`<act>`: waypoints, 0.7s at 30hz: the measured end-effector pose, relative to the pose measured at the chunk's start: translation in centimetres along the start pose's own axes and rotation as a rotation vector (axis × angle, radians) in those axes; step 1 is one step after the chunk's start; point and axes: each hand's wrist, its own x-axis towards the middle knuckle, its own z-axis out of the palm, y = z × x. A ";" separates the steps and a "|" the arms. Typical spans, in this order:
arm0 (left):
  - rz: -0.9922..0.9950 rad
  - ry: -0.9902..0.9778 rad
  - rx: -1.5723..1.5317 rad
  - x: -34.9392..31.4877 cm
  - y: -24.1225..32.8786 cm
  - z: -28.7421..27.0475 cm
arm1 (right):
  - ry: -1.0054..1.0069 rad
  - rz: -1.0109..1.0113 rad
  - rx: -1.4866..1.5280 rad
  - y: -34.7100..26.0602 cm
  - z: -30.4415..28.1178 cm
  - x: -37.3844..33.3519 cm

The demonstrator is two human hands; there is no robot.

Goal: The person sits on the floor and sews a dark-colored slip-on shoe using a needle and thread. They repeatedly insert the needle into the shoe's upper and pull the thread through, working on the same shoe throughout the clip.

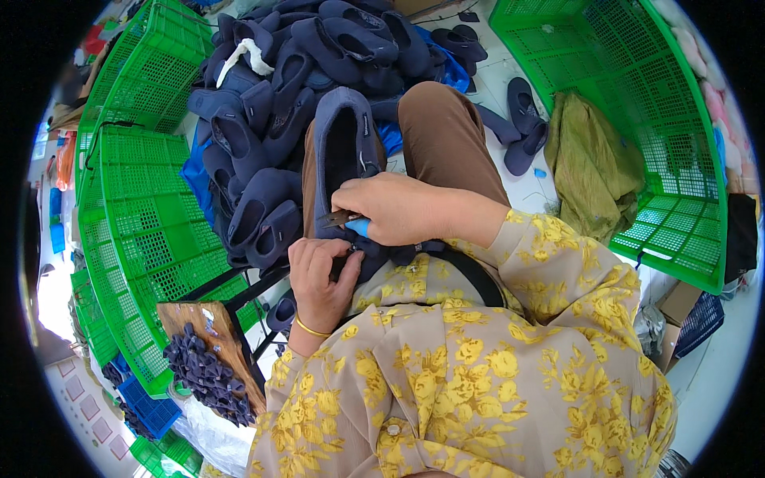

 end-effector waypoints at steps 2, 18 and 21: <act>-0.030 -0.003 -0.019 -0.1 0.0 0.0 | 0.037 -0.073 -0.064 -0.2 0.2 -0.3; -0.071 0.011 -0.025 -0.4 -0.2 0.2 | 0.128 -0.327 -0.485 -1.9 0.3 -1.4; -0.069 0.015 -0.032 -0.4 -0.3 0.2 | 0.083 -0.318 -0.450 -2.0 0.5 -1.3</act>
